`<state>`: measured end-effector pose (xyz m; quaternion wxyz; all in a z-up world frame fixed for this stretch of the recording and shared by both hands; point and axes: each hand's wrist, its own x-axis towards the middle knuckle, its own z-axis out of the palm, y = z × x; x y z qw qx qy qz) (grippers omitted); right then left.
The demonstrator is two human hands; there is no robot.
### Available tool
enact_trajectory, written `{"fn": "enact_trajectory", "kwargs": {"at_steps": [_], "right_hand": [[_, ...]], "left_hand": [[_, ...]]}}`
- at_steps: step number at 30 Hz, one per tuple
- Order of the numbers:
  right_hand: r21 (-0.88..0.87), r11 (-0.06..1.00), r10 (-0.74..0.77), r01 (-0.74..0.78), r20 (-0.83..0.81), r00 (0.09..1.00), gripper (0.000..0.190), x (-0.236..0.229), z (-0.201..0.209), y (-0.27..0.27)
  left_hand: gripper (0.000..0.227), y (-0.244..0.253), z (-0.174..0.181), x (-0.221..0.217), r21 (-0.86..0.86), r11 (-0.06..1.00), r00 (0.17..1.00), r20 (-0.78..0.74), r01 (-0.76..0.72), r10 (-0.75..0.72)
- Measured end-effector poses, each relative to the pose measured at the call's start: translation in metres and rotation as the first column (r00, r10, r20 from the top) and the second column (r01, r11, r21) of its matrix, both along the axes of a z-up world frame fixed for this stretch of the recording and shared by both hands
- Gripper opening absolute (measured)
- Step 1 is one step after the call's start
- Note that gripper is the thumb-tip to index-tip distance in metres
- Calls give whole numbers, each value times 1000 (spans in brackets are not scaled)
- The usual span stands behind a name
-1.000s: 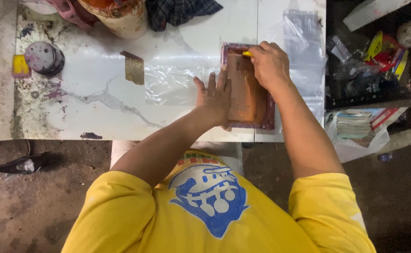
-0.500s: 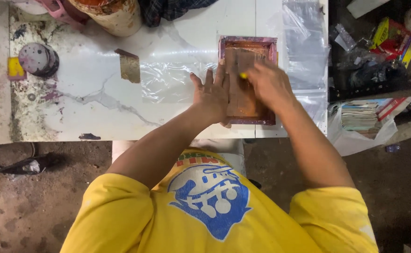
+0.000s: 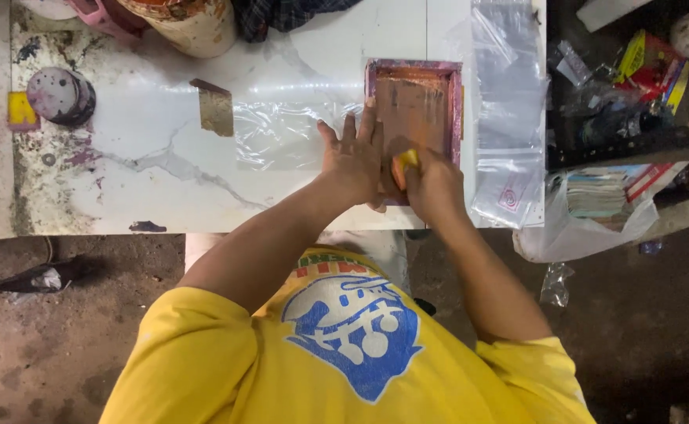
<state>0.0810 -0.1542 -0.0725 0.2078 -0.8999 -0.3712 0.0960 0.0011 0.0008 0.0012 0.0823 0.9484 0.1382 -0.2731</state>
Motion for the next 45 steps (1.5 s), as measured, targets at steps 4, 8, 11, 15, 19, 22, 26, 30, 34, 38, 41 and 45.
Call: {"fn": "enact_trajectory", "kwargs": {"at_steps": [4,8,11,15,19,22,26,30,34,38,41,45], "right_hand": [[65,983,-160,170,-142,977,25,42,-2,14],[162,966,-206,200,21,978,20,83,-16,13],[207,968,-159,140,75,985,18,98,-15,17],[196,981,-36,-5,203,978,13,96,-4,28],[146,985,59,-93,220,974,16,104,3,43],[103,972,180,-213,264,948,5,113,2,54],[-36,957,283,-288,345,895,7,117,7,63],[-148,950,312,-276,372,874,9,127,7,72],[-58,928,360,-368,394,846,10,139,-8,79],[-8,879,430,-477,447,785,6,133,-14,75],[60,819,471,-571,498,728,5,123,-10,63],[65,740,585,-670,431,687,18,110,-28,34]], "left_hand": [[135,1,6,-1,5,1000,1000,13,-15,15],[131,-4,22,-4,-41,999,999,-28,-16,15],[134,-8,13,2,-52,997,998,-14,-57,56],[132,-17,7,2,55,997,999,-14,-47,48],[135,-16,0,4,45,997,998,10,-55,54],[145,-13,2,10,45,996,984,-157,-78,84],[149,-13,-5,7,41,996,990,-111,-84,88],[145,-10,1,7,1,996,991,-100,-85,84],[146,-9,2,7,-12,995,990,-97,-103,102],[149,-11,0,4,-5,995,990,-102,-97,96],[149,-9,-3,6,18,996,993,-77,-88,89],[146,-15,-18,0,64,992,992,70,-106,101]]}}
